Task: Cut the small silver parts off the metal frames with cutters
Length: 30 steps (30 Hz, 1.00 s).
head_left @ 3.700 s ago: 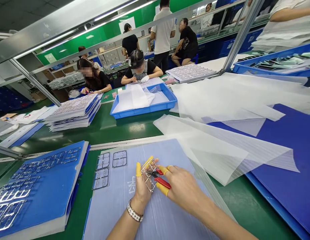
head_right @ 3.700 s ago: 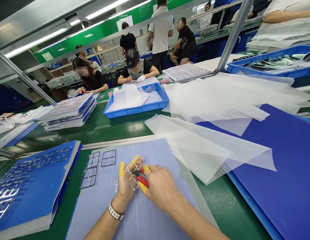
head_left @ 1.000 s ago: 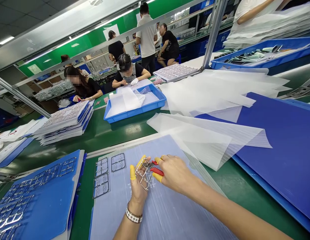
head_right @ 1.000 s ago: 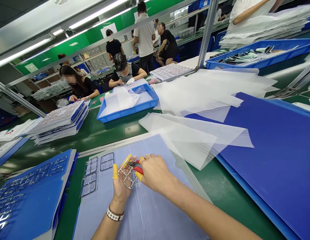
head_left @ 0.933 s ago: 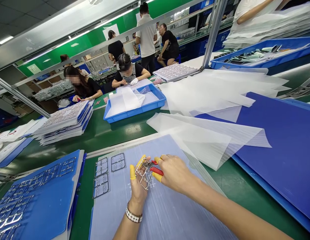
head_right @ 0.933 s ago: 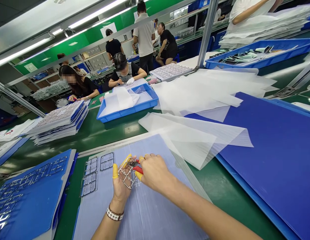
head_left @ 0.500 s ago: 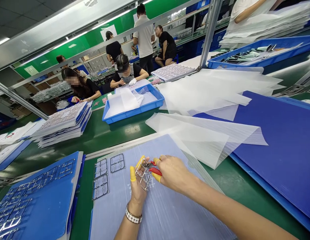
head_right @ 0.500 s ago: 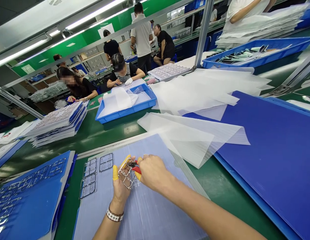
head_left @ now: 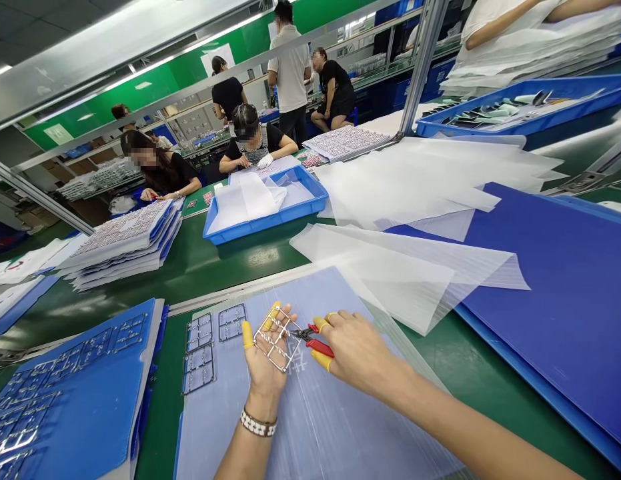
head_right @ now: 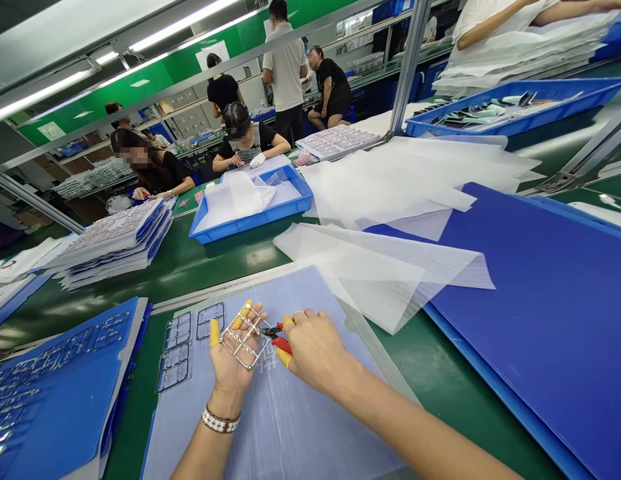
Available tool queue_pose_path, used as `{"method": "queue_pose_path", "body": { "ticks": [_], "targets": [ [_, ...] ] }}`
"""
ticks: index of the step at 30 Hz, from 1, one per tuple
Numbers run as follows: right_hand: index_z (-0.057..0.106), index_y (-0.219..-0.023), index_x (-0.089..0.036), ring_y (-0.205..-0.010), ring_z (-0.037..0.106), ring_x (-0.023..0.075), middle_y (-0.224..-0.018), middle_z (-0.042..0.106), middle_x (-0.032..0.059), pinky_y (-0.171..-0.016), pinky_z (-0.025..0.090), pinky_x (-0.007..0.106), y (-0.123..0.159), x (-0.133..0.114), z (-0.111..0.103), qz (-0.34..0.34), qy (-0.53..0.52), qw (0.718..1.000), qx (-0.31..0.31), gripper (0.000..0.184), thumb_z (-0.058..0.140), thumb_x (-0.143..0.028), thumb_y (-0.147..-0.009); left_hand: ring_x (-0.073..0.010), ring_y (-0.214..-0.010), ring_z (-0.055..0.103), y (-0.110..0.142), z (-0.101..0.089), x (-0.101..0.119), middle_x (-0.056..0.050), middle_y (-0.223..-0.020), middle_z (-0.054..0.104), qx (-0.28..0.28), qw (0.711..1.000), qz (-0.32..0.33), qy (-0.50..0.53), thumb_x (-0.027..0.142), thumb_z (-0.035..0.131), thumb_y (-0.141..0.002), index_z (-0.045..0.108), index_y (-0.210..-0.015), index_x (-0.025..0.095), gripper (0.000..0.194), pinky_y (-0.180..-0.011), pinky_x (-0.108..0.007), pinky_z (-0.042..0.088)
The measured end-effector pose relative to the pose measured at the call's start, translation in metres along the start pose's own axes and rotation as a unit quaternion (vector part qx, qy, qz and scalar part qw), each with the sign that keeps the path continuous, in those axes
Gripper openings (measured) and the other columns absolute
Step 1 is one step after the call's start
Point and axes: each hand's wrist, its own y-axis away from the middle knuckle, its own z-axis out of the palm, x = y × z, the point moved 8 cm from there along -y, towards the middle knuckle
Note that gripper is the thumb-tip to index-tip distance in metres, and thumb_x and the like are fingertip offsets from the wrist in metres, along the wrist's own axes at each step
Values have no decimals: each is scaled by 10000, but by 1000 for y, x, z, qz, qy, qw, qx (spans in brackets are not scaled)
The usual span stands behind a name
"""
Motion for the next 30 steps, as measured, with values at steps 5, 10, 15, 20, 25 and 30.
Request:
{"method": "queue_pose_path", "body": {
  "ticks": [5,10,15,20,25,30],
  "targets": [
    [632,-956,-170,-848,609,280,-892,671,111,-685,391,351,-3,-5,-1,-3,8,1000,4,274,576,-398,-816,-265,-991,637,3,2,0,-160,-1145,664,-4,999,22,-23,621,349,-852,683,-1063,117,640,-1008,-405,370],
    [630,-961,-165,-855,611,282,-905,668,118,-685,394,354,-4,-7,1,-5,15,1000,7,286,560,-408,-830,-268,-1006,631,5,0,0,-167,-1146,661,7,998,39,-44,635,352,-847,684,-1066,124,647,-998,-407,383],
    [635,-964,-160,-852,612,286,-895,666,118,-684,395,359,-6,-7,4,-5,18,1000,4,306,549,-425,-838,-275,-1045,613,6,0,2,-144,-1129,671,11,997,54,-54,629,380,-841,686,-1064,154,607,-978,-422,404],
    [630,-965,-173,-857,605,283,-904,667,111,-697,392,360,-7,-8,4,-6,11,1000,9,289,548,-419,-838,-280,-1054,607,9,2,2,-137,-1137,670,11,996,61,-66,629,390,-839,687,-1062,165,595,-963,-424,419],
    [627,-961,-160,-854,597,288,-905,662,118,-691,390,366,-8,-10,5,-7,24,1000,6,281,555,-400,-833,-282,-1055,607,10,2,2,-133,-1146,666,8,995,65,-75,628,397,-838,685,-1068,171,588,-955,-427,425],
    [621,-971,-151,-847,594,284,-893,656,115,-690,389,364,-7,-14,3,-17,34,999,12,268,560,-374,-838,-275,-1042,612,10,1,3,-141,-1162,658,10,994,72,-81,627,401,-837,682,-1076,166,590,-965,-415,418]
  ]
}}
